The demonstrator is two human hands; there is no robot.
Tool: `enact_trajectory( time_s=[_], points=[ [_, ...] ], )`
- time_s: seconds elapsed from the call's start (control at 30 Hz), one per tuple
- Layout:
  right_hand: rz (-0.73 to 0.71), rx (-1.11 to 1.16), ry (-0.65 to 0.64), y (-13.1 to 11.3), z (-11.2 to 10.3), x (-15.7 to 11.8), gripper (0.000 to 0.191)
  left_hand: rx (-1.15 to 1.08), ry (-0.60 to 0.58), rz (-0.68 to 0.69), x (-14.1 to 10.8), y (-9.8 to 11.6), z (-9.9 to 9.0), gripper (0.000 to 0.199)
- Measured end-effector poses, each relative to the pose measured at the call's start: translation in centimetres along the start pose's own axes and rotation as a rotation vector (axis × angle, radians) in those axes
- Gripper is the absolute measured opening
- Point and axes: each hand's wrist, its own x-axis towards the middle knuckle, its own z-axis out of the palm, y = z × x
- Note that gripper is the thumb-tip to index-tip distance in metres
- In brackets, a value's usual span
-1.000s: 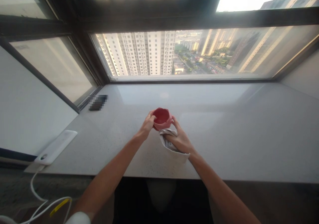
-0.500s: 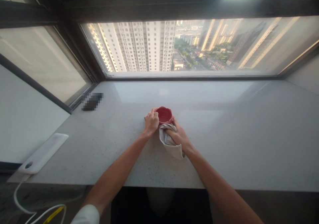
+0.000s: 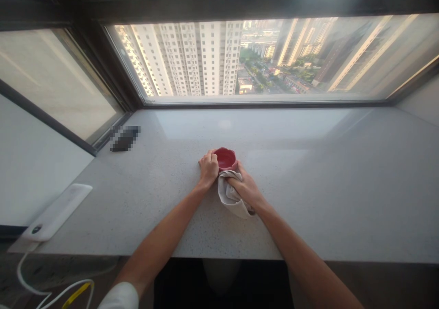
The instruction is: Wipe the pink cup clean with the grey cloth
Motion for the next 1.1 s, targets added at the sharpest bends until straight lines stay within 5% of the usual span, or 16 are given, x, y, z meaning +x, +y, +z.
enact_trajectory(
  time_s=[0.3,0.47,0.67,0.8,0.93,1.0,1.1],
  points=[
    [-0.01,0.036,0.048,0.1,0.1,0.2,0.068,-0.017,0.01,0.014,0.3,0.0,0.2,0.041],
    [0.127,0.308,0.075,-0.3,-0.9,-1.2,0.064,-0.033,-0.036,0.007,0.0,0.3,-1.1,0.044],
    [0.226,0.504,0.044,-2.6,-3.9,-4.6,0.058,-0.129,0.006,0.241,-4.3,2.1,-3.7,0.042],
    [0.057,0.286,0.016,-6.8,-5.6,-6.0,0.058,-0.533,-0.326,0.025,-9.8,4.6,-4.8,0.046],
    [-0.202,-0.159,0.171,-8.6,-4.5,-6.9,0.066,-0.859,-0.632,-0.265,-14.5,5.0,-5.3,0.065],
    [-0.227,-0.276,0.072,-8.1,-3.4,-7.4,0.077,-0.829,-0.588,-0.299,-15.7,3.5,-5.6,0.066],
    [-0.186,-0.182,-0.207,-6.4,-2.4,-7.7,0.062,-0.558,-0.248,-0.191,-16.1,-0.2,-6.4,0.052]
  ],
)
